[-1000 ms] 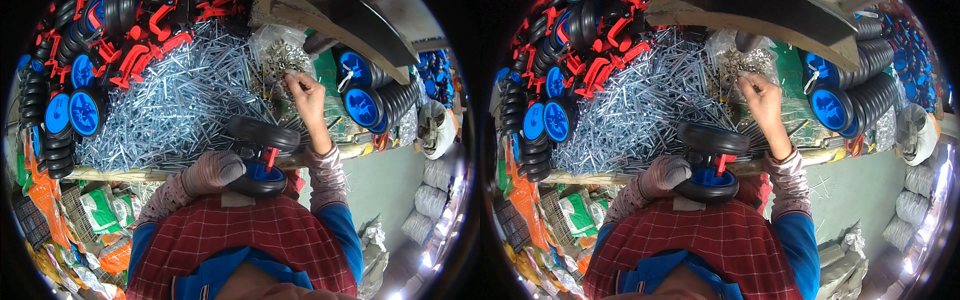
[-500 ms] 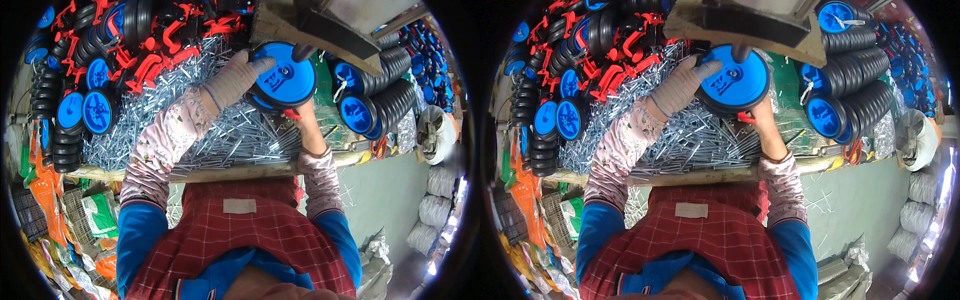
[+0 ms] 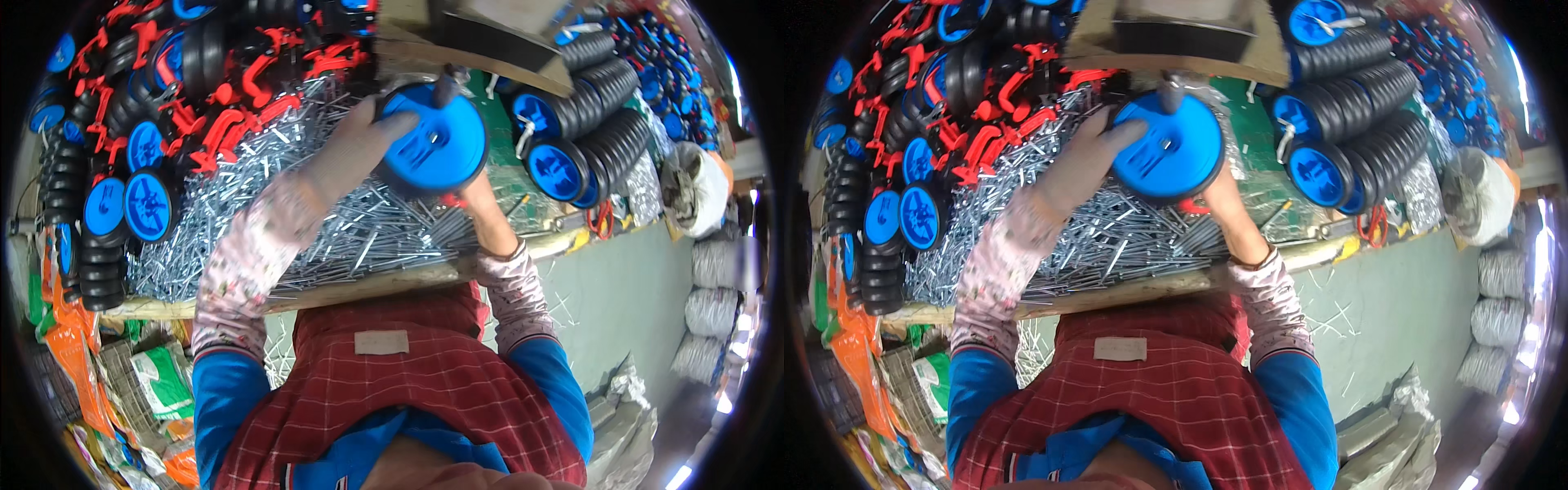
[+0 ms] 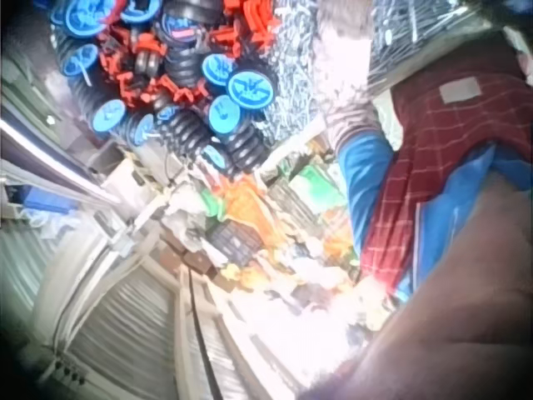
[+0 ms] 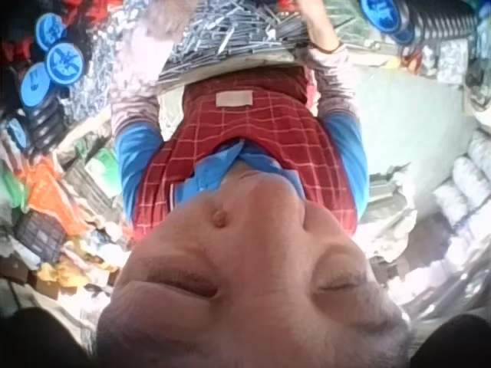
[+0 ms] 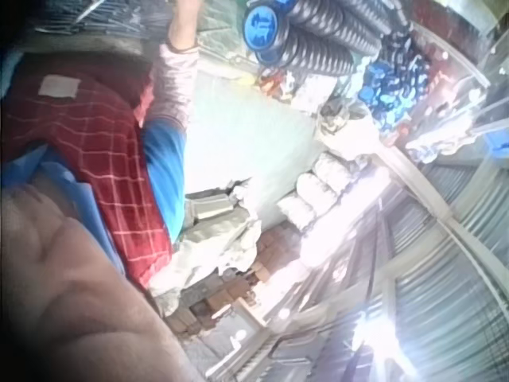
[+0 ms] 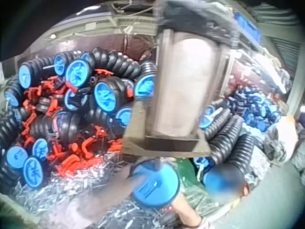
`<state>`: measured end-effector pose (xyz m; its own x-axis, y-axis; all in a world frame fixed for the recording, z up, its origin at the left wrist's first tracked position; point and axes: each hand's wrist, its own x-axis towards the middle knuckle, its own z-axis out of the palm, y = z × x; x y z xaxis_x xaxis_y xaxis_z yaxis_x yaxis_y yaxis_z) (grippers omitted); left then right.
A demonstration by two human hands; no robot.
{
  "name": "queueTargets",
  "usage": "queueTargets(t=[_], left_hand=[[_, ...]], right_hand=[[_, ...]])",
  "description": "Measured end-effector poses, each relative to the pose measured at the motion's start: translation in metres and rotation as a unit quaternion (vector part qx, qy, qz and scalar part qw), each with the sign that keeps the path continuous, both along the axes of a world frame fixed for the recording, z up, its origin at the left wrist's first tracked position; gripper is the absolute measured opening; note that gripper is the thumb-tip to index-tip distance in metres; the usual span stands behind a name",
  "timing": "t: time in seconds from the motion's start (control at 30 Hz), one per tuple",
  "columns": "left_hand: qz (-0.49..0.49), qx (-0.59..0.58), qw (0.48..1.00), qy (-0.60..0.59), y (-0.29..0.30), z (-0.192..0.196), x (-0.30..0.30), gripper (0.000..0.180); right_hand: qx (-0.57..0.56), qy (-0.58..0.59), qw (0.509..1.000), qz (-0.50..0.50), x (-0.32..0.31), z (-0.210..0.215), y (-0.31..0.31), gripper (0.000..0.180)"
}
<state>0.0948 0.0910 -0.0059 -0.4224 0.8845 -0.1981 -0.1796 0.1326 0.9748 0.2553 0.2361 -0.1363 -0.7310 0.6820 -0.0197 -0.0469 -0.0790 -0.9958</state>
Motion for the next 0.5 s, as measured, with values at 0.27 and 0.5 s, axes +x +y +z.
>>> queueTargets(t=[0.27,0.5], left_hand=[[-0.009,0.028,0.980,0.197,-0.140,-0.025,0.044,0.045],[0.089,0.157,0.981,0.071,-0.153,-0.048,0.055,0.032]], right_hand=[[0.490,-0.238,0.838,-0.002,0.157,0.121,0.142,0.055],[0.429,-0.275,0.854,-0.105,0.141,0.161,0.108,0.029]])
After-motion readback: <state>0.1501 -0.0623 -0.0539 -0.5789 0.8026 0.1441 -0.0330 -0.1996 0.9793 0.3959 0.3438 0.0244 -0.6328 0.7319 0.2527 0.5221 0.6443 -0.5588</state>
